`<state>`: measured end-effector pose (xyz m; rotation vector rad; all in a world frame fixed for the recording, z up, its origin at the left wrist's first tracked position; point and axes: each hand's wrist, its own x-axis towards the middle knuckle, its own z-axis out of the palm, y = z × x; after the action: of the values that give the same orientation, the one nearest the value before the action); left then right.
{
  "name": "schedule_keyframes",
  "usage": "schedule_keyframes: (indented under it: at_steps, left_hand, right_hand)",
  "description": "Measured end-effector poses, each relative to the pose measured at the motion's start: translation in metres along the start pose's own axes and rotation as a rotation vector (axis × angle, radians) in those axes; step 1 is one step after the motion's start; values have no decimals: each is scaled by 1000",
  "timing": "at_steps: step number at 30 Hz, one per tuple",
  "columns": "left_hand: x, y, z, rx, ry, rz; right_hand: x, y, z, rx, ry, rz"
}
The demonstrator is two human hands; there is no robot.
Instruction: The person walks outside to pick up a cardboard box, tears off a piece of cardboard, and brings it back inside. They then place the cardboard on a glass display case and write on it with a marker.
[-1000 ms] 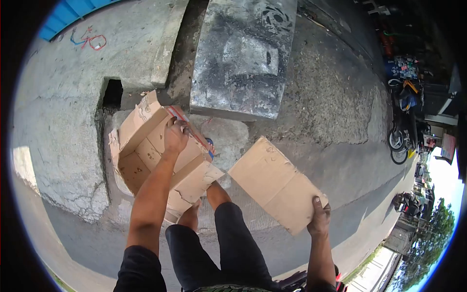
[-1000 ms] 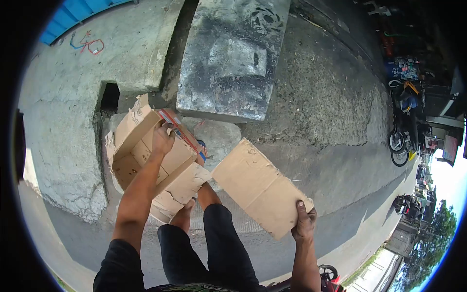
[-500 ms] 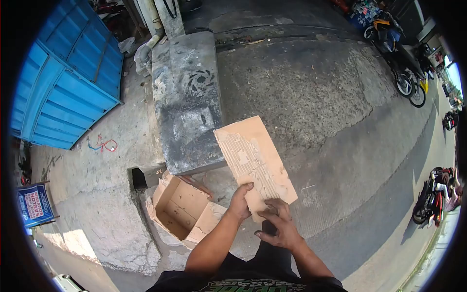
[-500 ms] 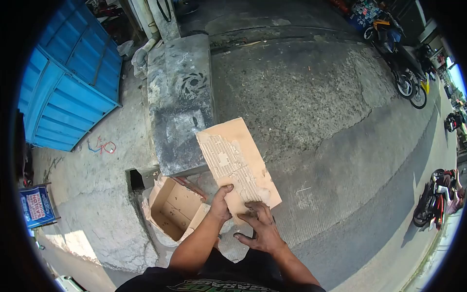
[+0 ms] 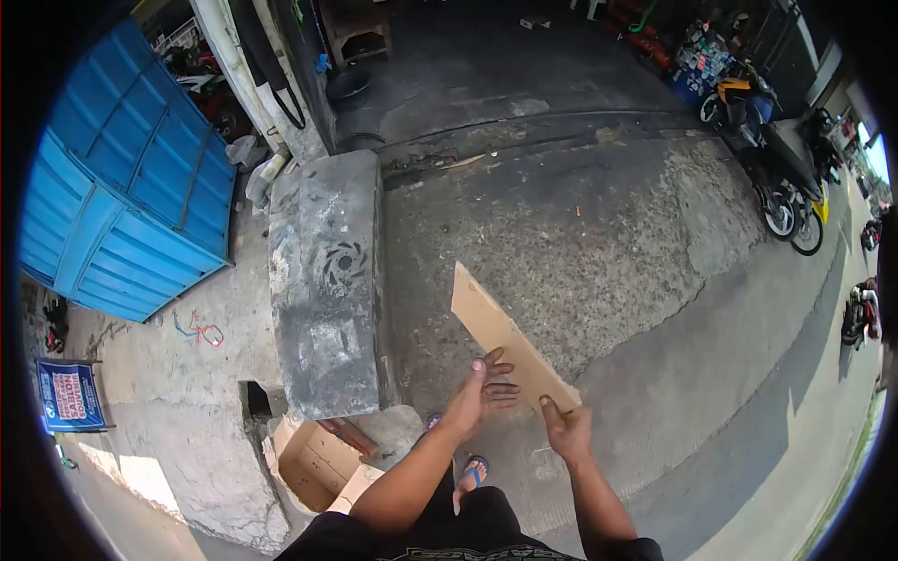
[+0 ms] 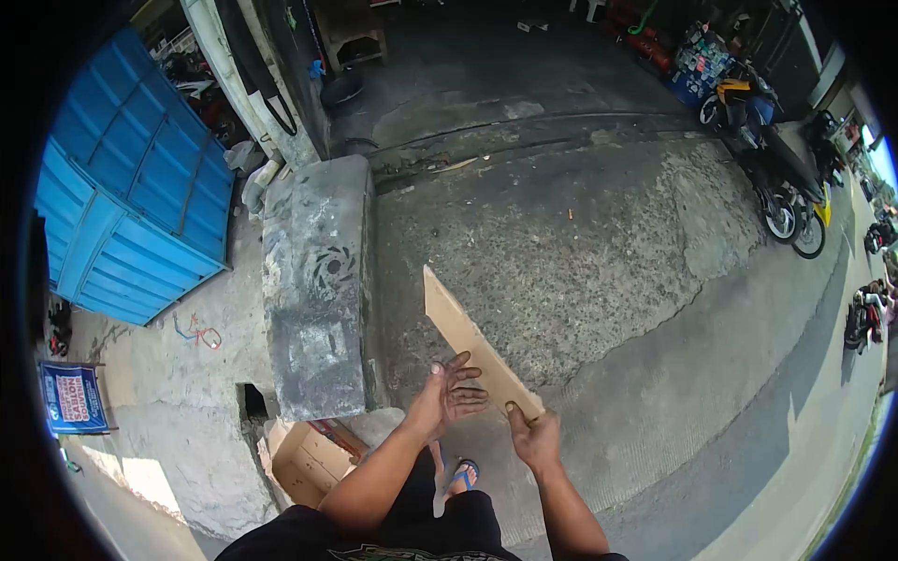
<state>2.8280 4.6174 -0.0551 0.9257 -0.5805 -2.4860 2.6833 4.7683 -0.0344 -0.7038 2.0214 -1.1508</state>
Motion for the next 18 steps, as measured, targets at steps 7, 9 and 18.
schedule_keyframes:
  at_steps: [7,9,18]
  left_hand:
    - [181,152,5,600,563,617]
    - [228,208,17,654,514,598]
    - [385,379,106,447,-90,-245]
  right_hand:
    - [227,-108,-83,732,-30,-2]
    - [268,-138,-93,756,-5,12]
    - [415,-243,-132,679,73,295]
